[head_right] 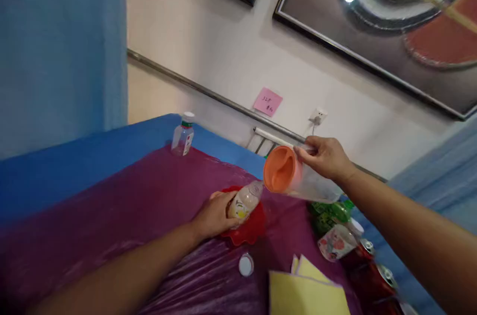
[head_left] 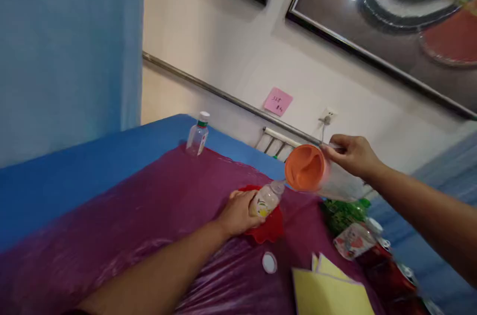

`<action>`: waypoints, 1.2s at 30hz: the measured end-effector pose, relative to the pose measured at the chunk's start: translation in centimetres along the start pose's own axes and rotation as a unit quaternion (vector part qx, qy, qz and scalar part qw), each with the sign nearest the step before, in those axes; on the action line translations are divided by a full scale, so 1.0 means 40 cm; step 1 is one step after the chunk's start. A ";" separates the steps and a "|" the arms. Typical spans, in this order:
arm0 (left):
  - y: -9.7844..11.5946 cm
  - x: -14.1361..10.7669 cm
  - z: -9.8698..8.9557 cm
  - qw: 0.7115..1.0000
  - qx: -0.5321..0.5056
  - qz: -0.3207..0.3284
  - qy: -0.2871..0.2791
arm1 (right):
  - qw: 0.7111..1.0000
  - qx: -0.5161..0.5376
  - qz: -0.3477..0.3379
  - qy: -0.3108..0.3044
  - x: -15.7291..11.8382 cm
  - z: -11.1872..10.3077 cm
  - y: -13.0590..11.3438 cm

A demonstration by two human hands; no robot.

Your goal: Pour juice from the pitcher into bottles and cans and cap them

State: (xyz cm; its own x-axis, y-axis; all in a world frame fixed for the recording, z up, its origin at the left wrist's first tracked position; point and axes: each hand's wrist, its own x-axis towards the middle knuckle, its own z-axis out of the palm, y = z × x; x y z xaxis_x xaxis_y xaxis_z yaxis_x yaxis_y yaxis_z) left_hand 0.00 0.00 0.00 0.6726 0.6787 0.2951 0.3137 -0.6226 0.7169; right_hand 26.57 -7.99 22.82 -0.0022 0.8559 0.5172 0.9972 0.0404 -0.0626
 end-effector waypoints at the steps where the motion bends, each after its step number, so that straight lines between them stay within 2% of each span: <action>1: -0.001 0.001 0.000 1.000 -0.001 0.001 0.000 | 1.000 0.001 -0.003 0.002 0.002 0.000 -0.002; 17: -0.010 0.004 0.012 1.000 -0.008 0.006 0.006 | 1.000 0.028 -0.008 0.004 0.008 0.001 -0.008; 29: -0.015 0.006 0.014 1.000 -0.007 0.010 0.012 | 0.997 0.069 0.004 0.017 -0.028 0.032 -0.008; 33: -0.015 0.007 0.014 1.000 -0.003 0.003 0.014 | 0.993 0.105 0.033 0.044 -0.039 0.048 0.010; 36: -0.017 0.008 0.015 1.000 -0.006 0.003 0.015 | 0.978 0.166 0.092 0.090 -0.054 0.075 0.045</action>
State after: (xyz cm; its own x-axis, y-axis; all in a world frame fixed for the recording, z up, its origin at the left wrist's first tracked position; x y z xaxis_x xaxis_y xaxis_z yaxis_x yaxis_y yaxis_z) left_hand 0.39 0.40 -0.78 0.6540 0.6860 0.3190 0.3007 -0.6226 0.7225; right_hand 28.15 -8.22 19.05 0.2171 0.7607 0.6118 0.9005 0.0859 -0.4264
